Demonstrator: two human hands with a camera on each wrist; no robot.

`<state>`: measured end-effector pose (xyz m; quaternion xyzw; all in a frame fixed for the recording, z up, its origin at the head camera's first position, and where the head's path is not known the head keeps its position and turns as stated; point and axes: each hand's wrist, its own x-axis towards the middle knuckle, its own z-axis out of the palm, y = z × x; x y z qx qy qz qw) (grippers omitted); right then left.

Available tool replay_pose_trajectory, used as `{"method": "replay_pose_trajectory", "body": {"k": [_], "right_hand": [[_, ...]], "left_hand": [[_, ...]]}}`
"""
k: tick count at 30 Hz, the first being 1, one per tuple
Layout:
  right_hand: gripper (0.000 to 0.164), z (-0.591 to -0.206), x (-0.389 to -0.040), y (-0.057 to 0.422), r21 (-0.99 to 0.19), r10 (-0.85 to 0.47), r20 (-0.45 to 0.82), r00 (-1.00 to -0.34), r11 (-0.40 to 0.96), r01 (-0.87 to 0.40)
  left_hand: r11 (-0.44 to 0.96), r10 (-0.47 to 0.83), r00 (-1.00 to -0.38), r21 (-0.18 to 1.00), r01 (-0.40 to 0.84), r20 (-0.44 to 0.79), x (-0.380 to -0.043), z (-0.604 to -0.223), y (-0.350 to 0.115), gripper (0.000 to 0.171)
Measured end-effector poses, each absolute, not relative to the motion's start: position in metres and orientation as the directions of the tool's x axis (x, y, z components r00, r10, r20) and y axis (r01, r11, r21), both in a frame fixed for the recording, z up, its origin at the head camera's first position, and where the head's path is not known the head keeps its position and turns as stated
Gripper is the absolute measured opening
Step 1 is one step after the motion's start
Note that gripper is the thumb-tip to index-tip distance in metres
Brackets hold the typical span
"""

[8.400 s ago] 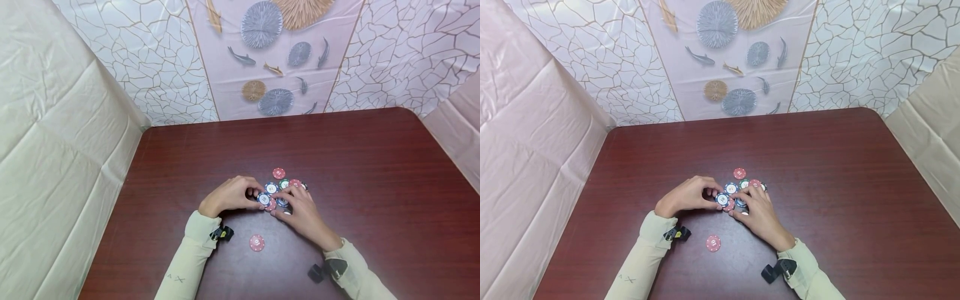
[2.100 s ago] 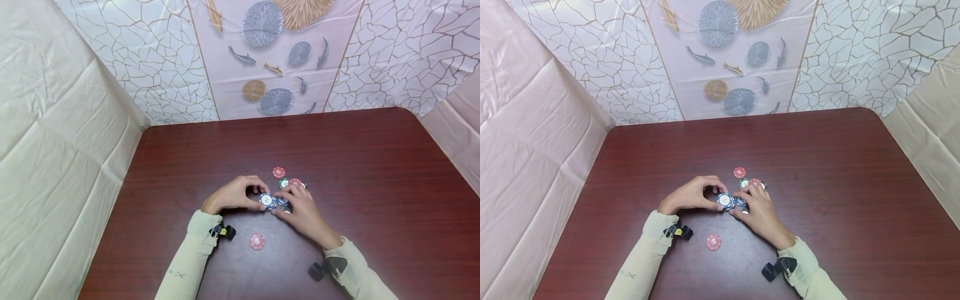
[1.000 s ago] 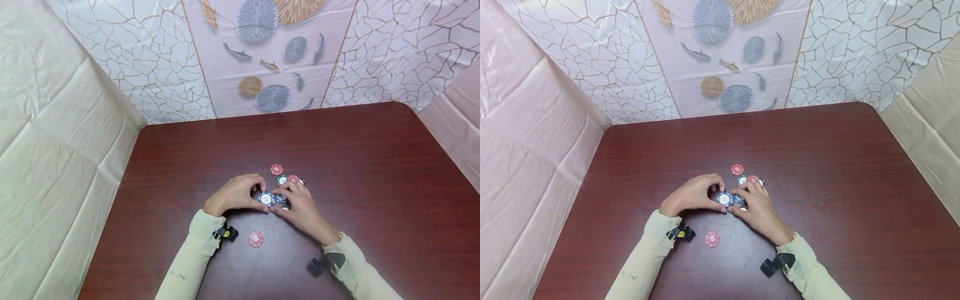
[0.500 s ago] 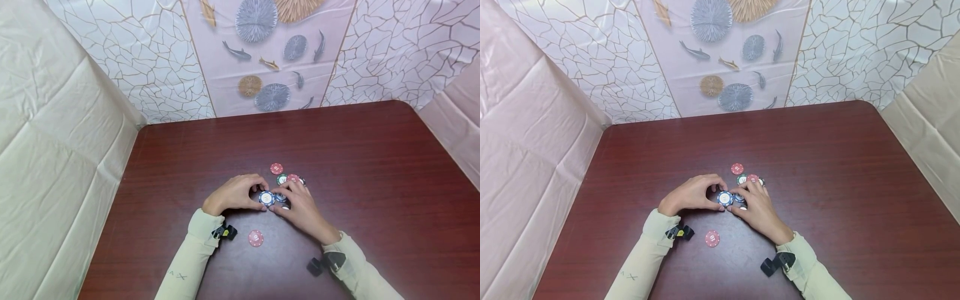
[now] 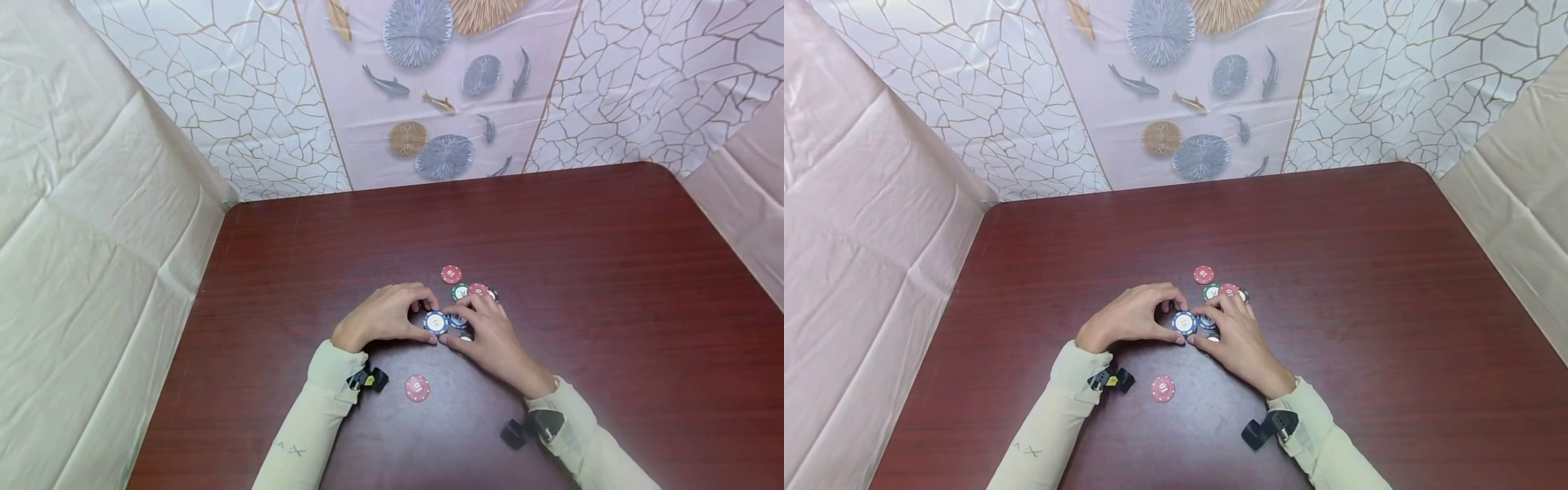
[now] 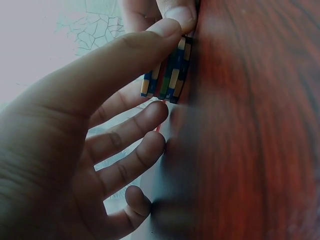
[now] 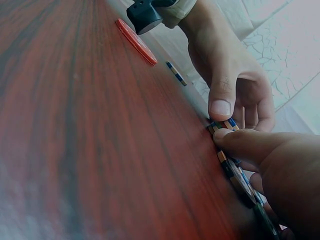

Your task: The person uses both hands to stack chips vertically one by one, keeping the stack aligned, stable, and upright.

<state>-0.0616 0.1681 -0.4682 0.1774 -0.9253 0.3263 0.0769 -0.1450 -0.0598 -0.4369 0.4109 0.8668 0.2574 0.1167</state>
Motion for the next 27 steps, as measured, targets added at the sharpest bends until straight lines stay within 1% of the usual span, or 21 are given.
{"method": "replay_pose_trajectory", "body": {"k": [16, 21, 25, 27], "right_hand": [[0.045, -0.467, -0.061, 0.17, -0.581, -0.276, 0.246, -0.929, 0.725, -0.369], [0.046, -0.465, -0.06, 0.172, -0.575, -0.274, 0.246, -0.93, 0.731, -0.368], [0.046, -0.465, -0.06, 0.169, -0.581, -0.269, 0.239, -0.933, 0.73, -0.359], [0.047, -0.466, -0.061, 0.165, -0.586, -0.277, 0.235, -0.932, 0.724, -0.363]], "left_hand": [[0.542, 0.771, -0.637, 0.507, 0.67, 0.018, -0.144, -0.437, -0.056, 0.046], [0.544, 0.773, -0.634, 0.507, 0.668, 0.007, -0.144, -0.435, -0.054, 0.051], [0.539, 0.768, -0.641, 0.538, 0.648, 0.003, -0.143, -0.436, -0.058, 0.057], [0.533, 0.755, -0.656, 0.579, 0.617, 0.004, -0.14, -0.436, -0.065, 0.058]]}}
